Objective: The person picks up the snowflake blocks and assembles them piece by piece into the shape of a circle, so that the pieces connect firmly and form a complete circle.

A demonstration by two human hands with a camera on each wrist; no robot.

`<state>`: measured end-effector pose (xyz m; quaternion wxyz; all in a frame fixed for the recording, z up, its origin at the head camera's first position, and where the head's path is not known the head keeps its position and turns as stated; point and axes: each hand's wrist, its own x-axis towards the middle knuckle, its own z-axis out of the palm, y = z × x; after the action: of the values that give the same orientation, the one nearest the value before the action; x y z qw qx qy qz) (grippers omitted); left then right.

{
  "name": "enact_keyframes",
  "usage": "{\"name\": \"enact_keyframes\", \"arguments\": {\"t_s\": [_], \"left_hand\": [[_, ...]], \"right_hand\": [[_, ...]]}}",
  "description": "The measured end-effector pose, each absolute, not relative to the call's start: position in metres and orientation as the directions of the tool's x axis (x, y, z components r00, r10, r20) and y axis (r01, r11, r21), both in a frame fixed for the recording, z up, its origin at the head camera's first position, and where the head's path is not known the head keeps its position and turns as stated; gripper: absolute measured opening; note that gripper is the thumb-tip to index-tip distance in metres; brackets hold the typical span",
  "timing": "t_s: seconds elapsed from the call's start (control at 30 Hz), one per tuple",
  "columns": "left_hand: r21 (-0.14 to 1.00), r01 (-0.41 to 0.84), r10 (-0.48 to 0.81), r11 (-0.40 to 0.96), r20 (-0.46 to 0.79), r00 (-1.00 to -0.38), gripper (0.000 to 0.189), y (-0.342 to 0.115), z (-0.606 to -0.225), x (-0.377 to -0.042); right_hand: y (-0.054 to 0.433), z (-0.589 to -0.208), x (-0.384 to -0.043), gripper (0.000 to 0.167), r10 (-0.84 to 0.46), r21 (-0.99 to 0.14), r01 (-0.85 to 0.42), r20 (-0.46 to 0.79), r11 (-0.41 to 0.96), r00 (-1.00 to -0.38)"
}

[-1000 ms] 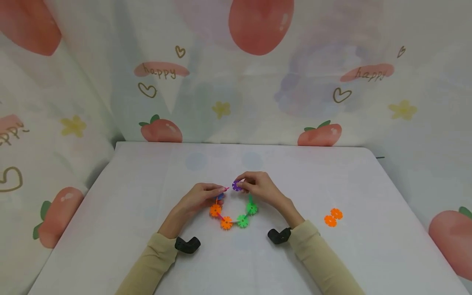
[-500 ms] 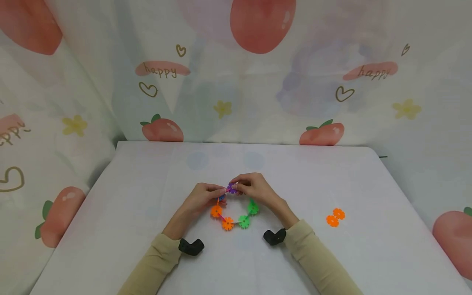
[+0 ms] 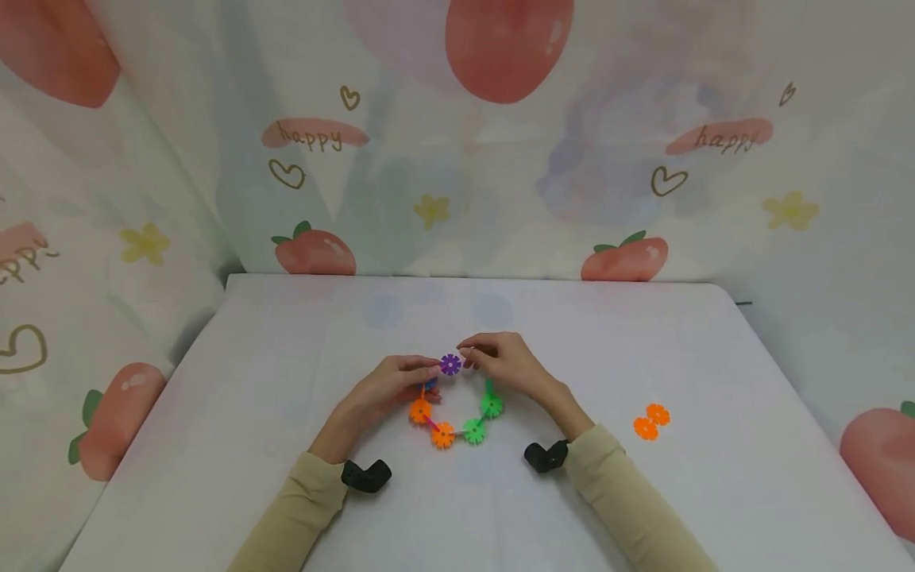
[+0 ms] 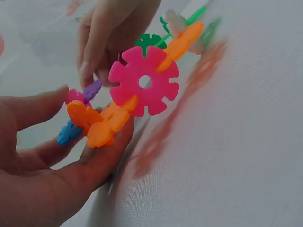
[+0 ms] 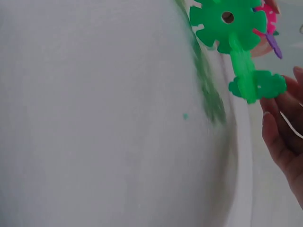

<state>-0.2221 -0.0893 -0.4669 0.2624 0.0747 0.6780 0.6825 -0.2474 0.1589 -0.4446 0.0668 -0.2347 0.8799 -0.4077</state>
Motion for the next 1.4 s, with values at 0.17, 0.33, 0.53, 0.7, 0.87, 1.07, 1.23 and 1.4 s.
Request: {"name": "enact_keyframes", "arguments": {"t_s": [0.17,0.33,0.53,0.7,0.87,1.07,1.23,1.4], "left_hand": [[0.96,-0.268,0.451,0.085,-0.277,-0.849,0.041,-0.09,-0.465,-0.222],[0.957,-0.285,0.462,0.055,-0.278,-0.843,0.045,-0.092,-0.466,-0.221],[0.953,-0.301,0.459,0.01,-0.272,-0.846,0.051,-0.093,-0.469,-0.22],[0.953,-0.301,0.415,-0.033,-0.261,-0.871,0.052,-0.093,-0.469,-0.218],[0.953,-0.299,0.409,-0.046,-0.255,-0.876,0.049,-0.093,-0.47,-0.218],[0.948,-0.309,0.399,-0.07,-0.257,-0.88,0.049,-0.092,-0.467,-0.218],[0.946,-0.317,0.417,-0.071,-0.26,-0.871,0.05,-0.092,-0.465,-0.218],[0.952,-0.3,0.45,-0.054,-0.245,-0.859,0.052,-0.093,-0.464,-0.217]], "right_hand": [[0.181,-0.44,-0.243,0.024,-0.429,-0.731,-0.349,0.086,0.585,-0.899],[0.206,-0.437,-0.232,0.02,-0.403,-0.724,-0.344,0.099,0.598,-0.91],[0.235,-0.434,-0.22,0.017,-0.376,-0.7,-0.345,0.117,0.625,-0.919],[0.257,-0.433,-0.211,0.018,-0.35,-0.682,-0.331,0.116,0.653,-0.929],[0.28,-0.432,-0.201,0.018,-0.325,-0.666,-0.31,0.107,0.679,-0.94],[0.308,-0.432,-0.186,0.017,-0.304,-0.637,-0.284,0.082,0.716,-0.949],[0.327,-0.431,-0.174,0.017,-0.27,-0.616,-0.25,0.062,0.747,-0.961],[0.342,-0.432,-0.165,0.014,-0.244,-0.58,-0.235,0.064,0.78,-0.968]]}}
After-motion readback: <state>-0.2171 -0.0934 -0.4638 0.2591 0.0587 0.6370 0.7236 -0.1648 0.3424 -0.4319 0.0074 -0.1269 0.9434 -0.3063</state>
